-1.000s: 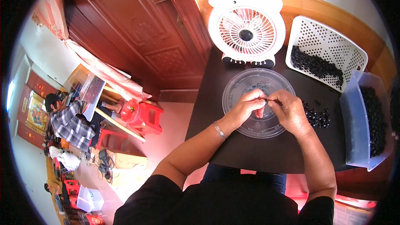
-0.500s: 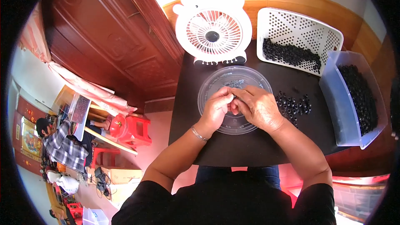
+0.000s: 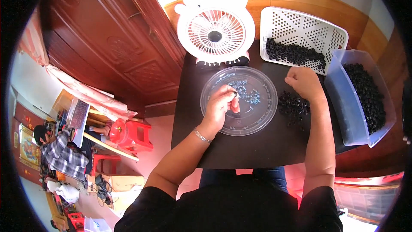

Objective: The person assembles small components by inserting metal pins into black rings by hand, placing each assembled piece on the table.

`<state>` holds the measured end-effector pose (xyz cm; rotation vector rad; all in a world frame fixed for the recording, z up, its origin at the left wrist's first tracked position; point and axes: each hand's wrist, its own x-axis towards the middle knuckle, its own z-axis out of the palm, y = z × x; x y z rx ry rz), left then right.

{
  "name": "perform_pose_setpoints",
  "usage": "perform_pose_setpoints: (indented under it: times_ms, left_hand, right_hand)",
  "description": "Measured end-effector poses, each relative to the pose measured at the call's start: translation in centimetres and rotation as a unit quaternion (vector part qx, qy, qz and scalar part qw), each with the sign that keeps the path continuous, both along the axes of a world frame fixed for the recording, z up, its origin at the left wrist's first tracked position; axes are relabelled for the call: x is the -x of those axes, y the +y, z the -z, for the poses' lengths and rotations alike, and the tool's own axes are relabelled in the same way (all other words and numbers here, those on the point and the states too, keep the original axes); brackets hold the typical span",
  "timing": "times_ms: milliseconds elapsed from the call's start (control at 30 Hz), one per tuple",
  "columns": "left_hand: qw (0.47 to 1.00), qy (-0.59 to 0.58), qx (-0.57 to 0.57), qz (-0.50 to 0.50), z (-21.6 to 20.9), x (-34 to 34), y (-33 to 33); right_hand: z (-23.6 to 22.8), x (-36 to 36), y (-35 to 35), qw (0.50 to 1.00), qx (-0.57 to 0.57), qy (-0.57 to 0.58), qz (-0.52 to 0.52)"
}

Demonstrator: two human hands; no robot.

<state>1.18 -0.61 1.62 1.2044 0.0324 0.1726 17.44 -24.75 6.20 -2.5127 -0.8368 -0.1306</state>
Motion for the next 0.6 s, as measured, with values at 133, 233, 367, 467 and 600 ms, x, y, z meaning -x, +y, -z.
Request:
perform_pose_setpoints:
  times_ms: [133, 233, 367, 467, 600]
  left_hand:
    - [1.0, 0.011, -0.02, 0.0, 0.1, -0.1, 0.1]
    - [1.0, 0.012, -0.019, -0.006, -0.1, -0.1, 0.3]
    - [1.0, 0.018, -0.02, -0.014, -0.2, 0.0, 0.3]
    - [0.999, 0.021, -0.024, -0.01, -0.2, 0.0, 0.4]
    - [1.0, 0.022, -0.01, -0.007, 0.0, 0.0, 0.4]
  right_hand:
    - [0.9, -0.3, -0.3, 0.998, 0.008, 0.043, -0.033]
    - [1.6, -0.5, 0.2, 0.996, 0.048, 0.066, -0.038]
    - [2.0, -0.4, 0.5, 0.994, 0.092, 0.049, -0.037]
    - [1.7, -0.1, 0.5, 0.993, 0.095, 0.065, -0.035]
    - [2.4, -0.6, 0.7, 0.993, 0.093, 0.062, -0.043]
